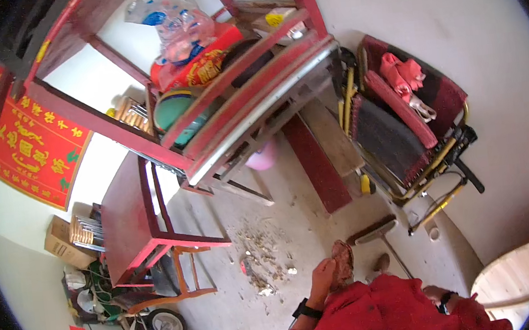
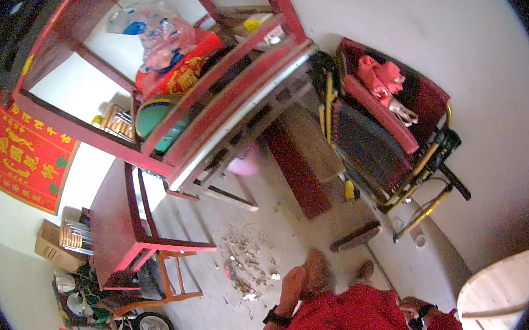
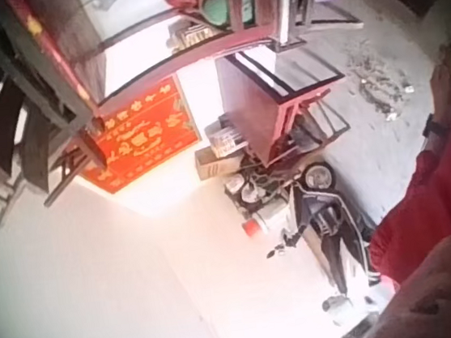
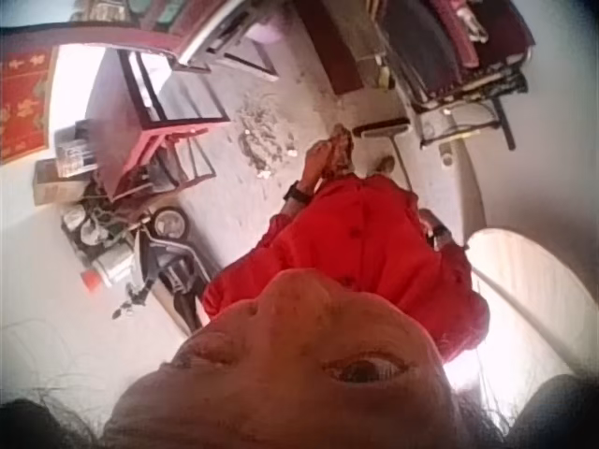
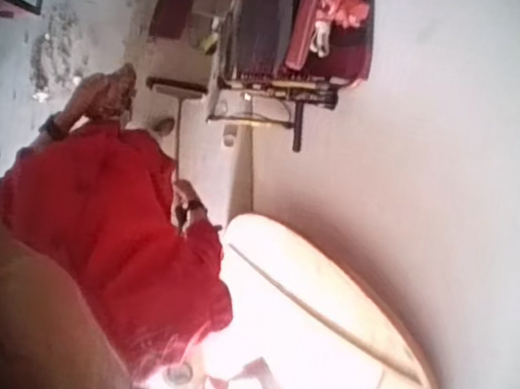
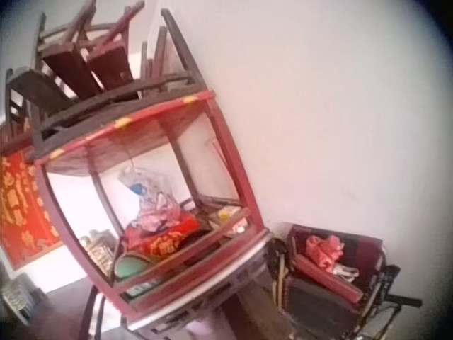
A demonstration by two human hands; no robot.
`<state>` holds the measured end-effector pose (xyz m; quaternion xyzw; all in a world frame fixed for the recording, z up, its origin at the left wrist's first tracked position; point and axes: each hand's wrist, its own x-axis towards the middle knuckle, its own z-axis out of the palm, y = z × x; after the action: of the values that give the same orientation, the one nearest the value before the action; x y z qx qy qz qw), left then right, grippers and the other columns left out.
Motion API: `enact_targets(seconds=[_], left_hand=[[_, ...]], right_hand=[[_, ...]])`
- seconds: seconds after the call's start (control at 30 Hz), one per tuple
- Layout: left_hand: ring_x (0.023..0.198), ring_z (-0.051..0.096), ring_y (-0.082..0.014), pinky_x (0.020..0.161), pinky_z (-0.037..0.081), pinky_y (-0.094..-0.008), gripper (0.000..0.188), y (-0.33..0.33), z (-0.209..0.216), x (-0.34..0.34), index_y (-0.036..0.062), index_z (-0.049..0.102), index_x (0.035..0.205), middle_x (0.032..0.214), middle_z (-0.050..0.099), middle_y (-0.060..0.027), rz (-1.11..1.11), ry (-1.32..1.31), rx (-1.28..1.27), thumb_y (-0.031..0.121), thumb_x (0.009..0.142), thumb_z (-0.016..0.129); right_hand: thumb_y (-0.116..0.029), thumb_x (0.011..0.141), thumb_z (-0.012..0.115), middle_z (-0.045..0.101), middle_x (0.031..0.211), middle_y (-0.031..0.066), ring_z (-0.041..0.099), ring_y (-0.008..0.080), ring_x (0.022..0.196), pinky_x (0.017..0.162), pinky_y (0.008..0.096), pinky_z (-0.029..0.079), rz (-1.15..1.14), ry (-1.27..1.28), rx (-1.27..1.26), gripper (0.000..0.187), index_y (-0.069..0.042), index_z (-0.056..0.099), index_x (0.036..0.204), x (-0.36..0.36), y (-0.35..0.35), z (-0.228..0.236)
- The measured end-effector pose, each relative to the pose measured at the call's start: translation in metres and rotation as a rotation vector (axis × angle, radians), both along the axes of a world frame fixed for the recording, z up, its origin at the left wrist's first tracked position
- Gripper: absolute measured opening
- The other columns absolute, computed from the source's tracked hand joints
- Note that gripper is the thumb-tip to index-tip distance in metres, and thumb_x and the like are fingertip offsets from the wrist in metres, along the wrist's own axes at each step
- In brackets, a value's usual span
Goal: Cleaning a wooden shelf using a broom and a cloth.
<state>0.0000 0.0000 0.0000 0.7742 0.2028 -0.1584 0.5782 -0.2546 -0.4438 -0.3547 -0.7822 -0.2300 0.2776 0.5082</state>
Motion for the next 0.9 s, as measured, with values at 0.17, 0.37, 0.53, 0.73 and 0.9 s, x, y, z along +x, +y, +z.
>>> enact_targets(seconds=[0.17, 0.37, 0.53, 0.73, 0.9], left_hand=[[0.08, 0.05, -0.0059, 0.072, 0.043, -0.0217, 0.026, -0.014, -0.008, 0.015, -0.0001, 0.062, 0.099, 0.085, 0.059, 0.0029, -0.044, -0.003, -0.183, 0.024, 0.092, 0.054], [0.081, 0.052, -0.0064, 0.072, 0.044, -0.0218, 0.028, -0.008, -0.017, 0.016, 0.0001, 0.062, 0.102, 0.088, 0.06, 0.0017, -0.075, -0.019, -0.109, 0.025, 0.093, 0.054], [0.089, 0.056, -0.0125, 0.082, 0.046, -0.0267, 0.031, -0.013, 0.002, 0.015, -0.0021, 0.061, 0.103, 0.097, 0.065, -0.0087, -0.006, 0.047, -0.222, 0.026, 0.091, 0.055], [0.089, 0.058, -0.0125, 0.08, 0.047, -0.0262, 0.03, 0.002, -0.034, 0.008, -0.0017, 0.061, 0.105, 0.098, 0.065, -0.0064, -0.003, 0.036, -0.214, 0.025, 0.093, 0.054], [0.078, 0.05, -0.0082, 0.07, 0.044, -0.0237, 0.031, 0.004, -0.036, 0.005, 0.0, 0.061, 0.097, 0.083, 0.058, -0.0001, 0.011, -0.006, -0.183, 0.03, 0.092, 0.055]], right_hand=[[-0.032, 0.073, 0.075, 0.065, 0.102, 0.0157, 0.062, 0.0248, 0.098, 0.087, 0.0459, 0.045, -0.508, 0.497, -0.247, 0.049, -0.009, 0.06, 0.114, 0.077, 0.038, 0.2], [-0.03, 0.074, 0.073, 0.066, 0.098, 0.0136, 0.061, 0.0212, 0.092, 0.082, 0.0423, 0.047, -0.491, 0.486, -0.246, 0.046, -0.007, 0.06, 0.112, 0.106, 0.048, 0.227], [-0.028, 0.076, 0.072, 0.066, 0.095, 0.0118, 0.061, 0.0183, 0.087, 0.077, 0.0393, 0.048, -0.492, 0.484, -0.249, 0.043, -0.006, 0.06, 0.11, 0.111, 0.047, 0.23], [-0.025, 0.077, 0.07, 0.067, 0.091, 0.0098, 0.061, 0.0148, 0.082, 0.071, 0.0356, 0.049, -0.481, 0.464, -0.231, 0.039, -0.004, 0.06, 0.108, 0.113, 0.043, 0.224], [-0.023, 0.078, 0.069, 0.067, 0.087, 0.008, 0.06, 0.0118, 0.077, 0.066, 0.0326, 0.05, -0.457, 0.398, -0.166, 0.036, -0.002, 0.06, 0.106, 0.11, 0.038, 0.203]])
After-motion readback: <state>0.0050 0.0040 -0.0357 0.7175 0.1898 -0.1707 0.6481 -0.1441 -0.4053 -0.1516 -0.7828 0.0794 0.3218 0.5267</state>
